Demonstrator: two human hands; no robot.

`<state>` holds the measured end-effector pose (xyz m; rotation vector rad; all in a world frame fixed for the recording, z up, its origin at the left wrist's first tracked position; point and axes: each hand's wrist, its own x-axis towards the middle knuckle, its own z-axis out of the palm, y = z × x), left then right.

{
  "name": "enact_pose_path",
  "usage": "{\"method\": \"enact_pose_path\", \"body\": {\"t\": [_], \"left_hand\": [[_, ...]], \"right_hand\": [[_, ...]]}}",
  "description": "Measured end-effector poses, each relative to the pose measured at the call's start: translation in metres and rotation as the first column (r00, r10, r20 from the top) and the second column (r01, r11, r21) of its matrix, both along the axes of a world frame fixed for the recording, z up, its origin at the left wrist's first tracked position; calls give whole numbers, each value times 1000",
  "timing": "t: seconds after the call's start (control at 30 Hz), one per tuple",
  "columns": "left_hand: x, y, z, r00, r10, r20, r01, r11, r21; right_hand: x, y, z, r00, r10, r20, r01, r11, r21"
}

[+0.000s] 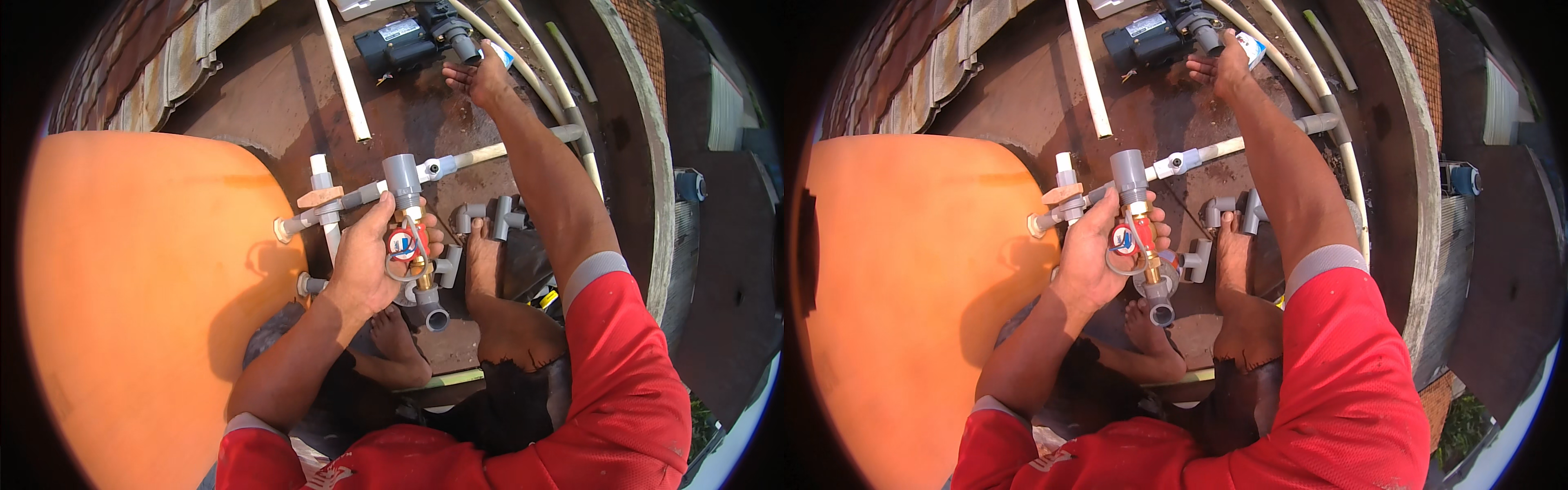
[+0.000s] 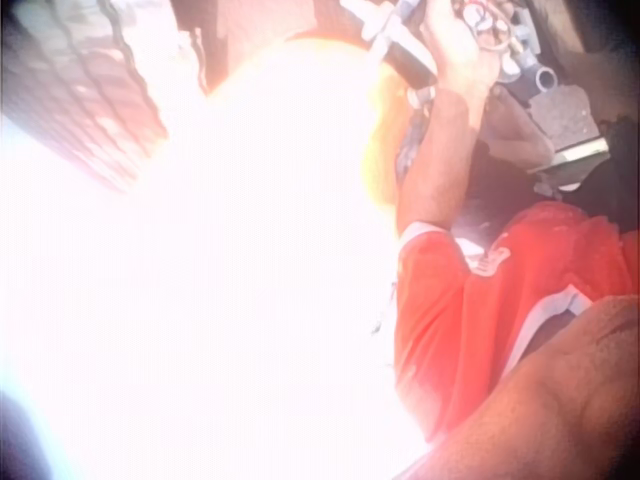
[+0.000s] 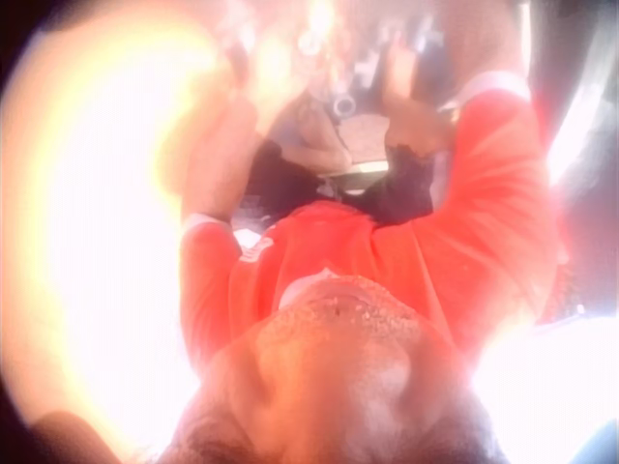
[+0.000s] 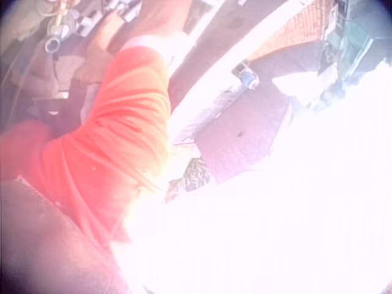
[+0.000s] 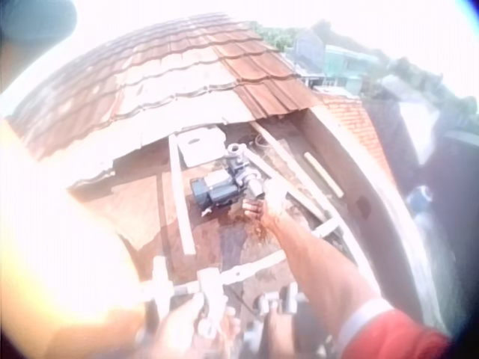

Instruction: The person assembles a plumbing system on a rooftop by connecting PVC pipes and fittings to a water pump. They apply sealant to pipe ends, wrap threads with tape, and tighten connections by hand.

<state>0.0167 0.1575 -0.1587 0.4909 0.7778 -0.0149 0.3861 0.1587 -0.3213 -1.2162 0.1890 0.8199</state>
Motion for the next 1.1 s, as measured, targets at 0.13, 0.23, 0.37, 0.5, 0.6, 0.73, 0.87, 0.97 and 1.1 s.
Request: {"method": "enact_pose_path", "body": {"t": [0.13,0.23,0.37,0.5,0.6,0.73,0.87,0.97,1.1], "left_hand": [[5,-3,2,1000,2,-11,-2,1000,-5],[2,-1,1,1000,17,-25,-16,1000,10],[11,-4,4,999,-44,-10,44,999,15],[3,-2,5,999,-11,-37,12,1000,27],[5,-3,5,999,-20,-36,21,999,30],[3,-2,6,1000,-6,-4,6,1000,5],[10,-6,9,1000,-22,-18,22,1000,1],[9,-11,11,999,-49,-25,53,978,202],[1,-15,12,991,-128,29,96,856,508]], "right_hand": [[10,-6,-3,999,-24,39,25,1000,-8],[1,-3,4,999,9,-46,-7,999,47],[24,-13,-11,995,-74,70,73,997,18],[4,-2,2,993,-59,-98,64,996,56],[9,-4,-5,996,-32,83,33,999,-10],[10,-5,-8,1000,3,18,-3,1000,-5],[20,-14,-12,1000,-16,-15,16,1000,9],[4,-20,7,995,80,-58,-83,995,-49],[-55,-51,75,904,321,283,-315,947,-70]]}}
